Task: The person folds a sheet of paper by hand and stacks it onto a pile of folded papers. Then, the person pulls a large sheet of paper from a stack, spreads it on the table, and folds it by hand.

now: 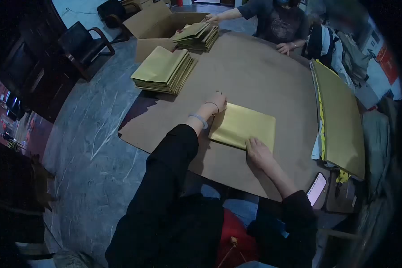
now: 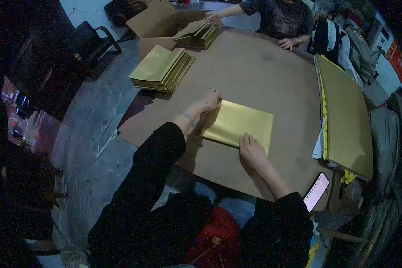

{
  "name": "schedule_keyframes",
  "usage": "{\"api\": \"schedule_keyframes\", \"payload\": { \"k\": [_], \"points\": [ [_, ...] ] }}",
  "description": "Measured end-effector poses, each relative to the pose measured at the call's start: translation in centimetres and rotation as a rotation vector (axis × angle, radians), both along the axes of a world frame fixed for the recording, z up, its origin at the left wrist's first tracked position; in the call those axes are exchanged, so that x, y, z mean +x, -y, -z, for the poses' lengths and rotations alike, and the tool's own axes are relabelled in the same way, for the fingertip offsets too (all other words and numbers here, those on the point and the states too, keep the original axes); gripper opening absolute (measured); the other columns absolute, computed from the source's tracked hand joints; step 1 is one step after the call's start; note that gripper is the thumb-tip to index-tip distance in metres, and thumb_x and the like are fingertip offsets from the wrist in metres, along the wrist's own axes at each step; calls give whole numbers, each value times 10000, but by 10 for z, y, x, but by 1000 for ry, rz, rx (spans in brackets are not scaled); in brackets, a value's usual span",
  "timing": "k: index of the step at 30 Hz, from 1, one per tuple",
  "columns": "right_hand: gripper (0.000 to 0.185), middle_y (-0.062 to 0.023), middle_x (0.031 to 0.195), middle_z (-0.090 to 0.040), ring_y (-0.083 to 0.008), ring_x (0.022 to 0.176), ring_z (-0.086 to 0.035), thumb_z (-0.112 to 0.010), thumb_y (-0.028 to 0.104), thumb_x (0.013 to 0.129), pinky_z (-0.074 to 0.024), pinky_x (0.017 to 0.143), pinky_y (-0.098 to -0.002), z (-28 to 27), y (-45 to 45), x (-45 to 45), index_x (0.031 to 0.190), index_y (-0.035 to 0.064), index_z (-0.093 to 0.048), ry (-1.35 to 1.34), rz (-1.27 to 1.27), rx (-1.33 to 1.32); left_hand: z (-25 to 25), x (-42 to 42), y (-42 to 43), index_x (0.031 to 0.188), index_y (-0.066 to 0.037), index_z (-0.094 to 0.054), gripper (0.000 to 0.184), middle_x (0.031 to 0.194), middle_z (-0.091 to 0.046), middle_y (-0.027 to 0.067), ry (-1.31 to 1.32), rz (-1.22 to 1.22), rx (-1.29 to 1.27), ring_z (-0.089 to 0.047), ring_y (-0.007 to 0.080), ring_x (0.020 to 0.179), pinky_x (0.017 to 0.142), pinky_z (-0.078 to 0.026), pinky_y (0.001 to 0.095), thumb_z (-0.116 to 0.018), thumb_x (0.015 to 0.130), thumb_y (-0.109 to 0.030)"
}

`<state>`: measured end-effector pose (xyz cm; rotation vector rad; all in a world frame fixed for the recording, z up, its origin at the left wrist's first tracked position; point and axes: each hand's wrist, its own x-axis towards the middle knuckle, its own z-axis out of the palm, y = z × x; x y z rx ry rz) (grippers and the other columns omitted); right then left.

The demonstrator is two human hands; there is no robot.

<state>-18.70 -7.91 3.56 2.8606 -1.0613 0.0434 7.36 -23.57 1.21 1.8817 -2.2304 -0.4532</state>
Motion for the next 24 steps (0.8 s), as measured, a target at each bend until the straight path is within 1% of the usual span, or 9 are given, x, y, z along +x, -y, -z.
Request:
{"api": "schedule_keyframes", "payload": {
  "k": [4, 6, 11, 14, 15, 17, 20, 23, 24],
  "points": [
    [345, -176, 1065, -566, -285, 967, -575, -522, 62, 784, -518, 744, -338, 3, 2, 7, 1110, -51, -509, -9, 21, -202, -9, 19, -19, 1095, -41, -572, 427, 1127, -579, 203, 32, 155, -62, -571, 343, 1014, 883, -472, 401, -683, 749, -267],
    [281, -170, 1008, -585, -280, 867, -607, -513, 56, 801, -523, 659, -347, -2, 2, 0, 1072, -13, -530, 240, 89, 18, -5, 34, -26, 1108, -43, -548, 384, 1065, -586, 137, -643, 164, 155, -556, 290, 1033, 866, -457, 402, -638, 822, -283],
    [242, -185, 838, -612, -245, 762, -628, -526, 152, 877, -496, 611, -341, -103, 1, 10, 1054, -11, -549, 423, 352, 124, -25, 70, -79, 1312, 19, -392, 735, 1308, -459, 191, -1448, -363, 210, -461, 291, 1209, 995, -391, 385, -421, 890, -582],
    [300, -108, 820, -630, -140, 768, -592, -509, 251, 930, -479, 675, -286, -129, 8, 17, 1062, -13, -565, 1174, 573, 629, -33, 68, -131, 1355, -6, -356, 827, 1328, -440, 195, -1589, -281, 366, -437, 297, 1230, 1027, -358, 418, -318, 867, -673],
    [317, -82, 846, -631, -113, 782, -576, -501, 271, 940, -472, 705, -268, -126, 9, 20, 1060, -14, -571, 1473, 547, 823, -10, 67, -133, 1344, 18, -336, 844, 1298, -458, 217, -2081, 186, 672, -472, 301, 1191, 988, -403, 408, -314, 865, -677],
    [338, -73, 930, -631, -121, 810, -585, -491, 261, 944, -470, 744, -262, -118, 7, 26, 1095, -34, -553, 1482, 588, 849, -18, 51, -171, 1363, 48, -273, 905, 1302, -447, 246, -2208, -56, 684, -486, 348, 1178, 965, -433, 448, -284, 853, -700],
    [348, -103, 967, -619, -153, 818, -592, -487, 236, 940, -474, 741, -285, -51, 14, 29, 1125, -56, -522, 1657, 721, 1151, -29, 35, -204, 1381, 35, -250, 901, 1327, -423, 246, -2357, 66, 861, -479, 361, 1185, 963, -424, 489, -256, 859, -699],
    [392, -133, 1022, -600, -184, 854, -589, -455, 252, 945, -469, 758, -292, -23, 4, 34, 1174, -66, -484, 1544, 943, 1279, -34, 24, -218, 1382, -5, -280, 801, 1326, -434, 208, -2010, -243, 788, -477, 343, 1191, 925, -460, 486, -296, 893, -638],
    [392, -133, 1022, -600, -184, 854, -589, -455, 252, 945, -469, 758, -292, -19, -1, 32, 1174, -66, -484, 1545, 956, 1283, -27, 21, -218, 1346, -19, -345, 634, 1245, -507, 166, -1875, -361, 744, -523, 297, 1145, 900, -491, 433, -433, 925, -485]
  ]
}}
